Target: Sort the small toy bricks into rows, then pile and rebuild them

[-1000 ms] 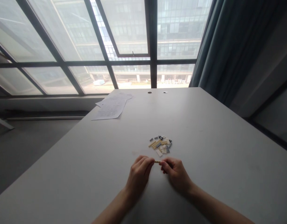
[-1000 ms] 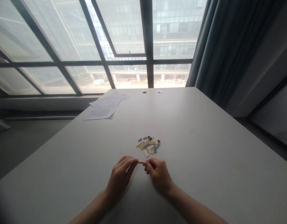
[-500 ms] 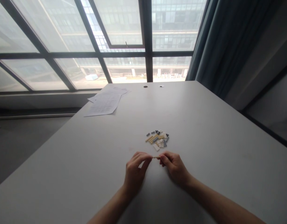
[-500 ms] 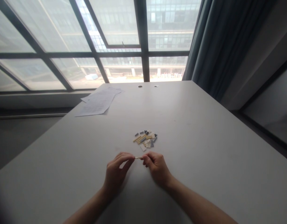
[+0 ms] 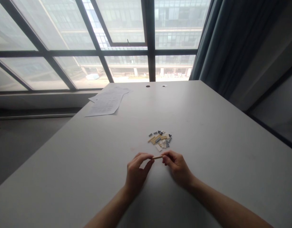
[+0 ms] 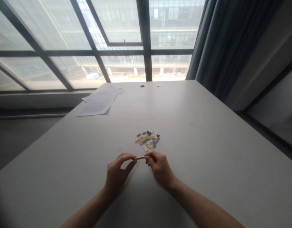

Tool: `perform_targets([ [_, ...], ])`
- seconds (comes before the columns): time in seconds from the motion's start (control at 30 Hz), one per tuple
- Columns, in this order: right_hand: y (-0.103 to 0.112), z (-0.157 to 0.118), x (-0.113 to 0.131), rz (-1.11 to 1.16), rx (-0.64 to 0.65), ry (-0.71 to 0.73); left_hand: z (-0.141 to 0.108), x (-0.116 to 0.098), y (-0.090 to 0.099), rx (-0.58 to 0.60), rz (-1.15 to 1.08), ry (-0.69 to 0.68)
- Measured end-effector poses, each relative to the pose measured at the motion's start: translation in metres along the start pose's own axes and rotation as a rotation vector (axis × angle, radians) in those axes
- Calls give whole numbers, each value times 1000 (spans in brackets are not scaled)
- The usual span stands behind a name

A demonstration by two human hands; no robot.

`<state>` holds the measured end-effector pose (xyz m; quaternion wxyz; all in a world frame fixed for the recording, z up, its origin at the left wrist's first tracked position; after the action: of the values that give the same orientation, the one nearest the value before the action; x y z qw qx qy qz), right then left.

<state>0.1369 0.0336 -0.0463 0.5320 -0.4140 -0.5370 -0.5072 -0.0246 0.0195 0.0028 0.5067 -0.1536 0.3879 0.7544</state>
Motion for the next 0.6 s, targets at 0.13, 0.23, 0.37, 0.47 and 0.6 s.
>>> perform_targets([
  [0.13, 1, 0, 1, -33, -14, 15, 1, -2, -2, 23, -10, -13],
  [0.23, 2, -1, -1, -52, -26, 12, 1, -3, -2, 38, -5, -13],
  [0.37, 1, -1, -3, -45, -27, 12, 0, -5, -2, 45, 5, -35],
  [0.47, 1, 0, -3, -32, -27, 13, 0, -6, -2, 48, 13, -50],
  [0.6, 2, -1, -1, -18, -34, 17, -1, -8, -2, 45, 23, -69],
])
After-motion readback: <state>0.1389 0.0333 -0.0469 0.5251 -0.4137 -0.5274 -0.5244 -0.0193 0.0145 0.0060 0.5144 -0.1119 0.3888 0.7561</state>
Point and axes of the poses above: each hand's wrist, its own z-axis towards the middle knuckle, its own y-axis out of the back of the hand, x = y × z, the point moved 8 cm from there along z, towards the middle knuckle, and after that the axes turned 2 degrees about -y, right-handed, at the moved point
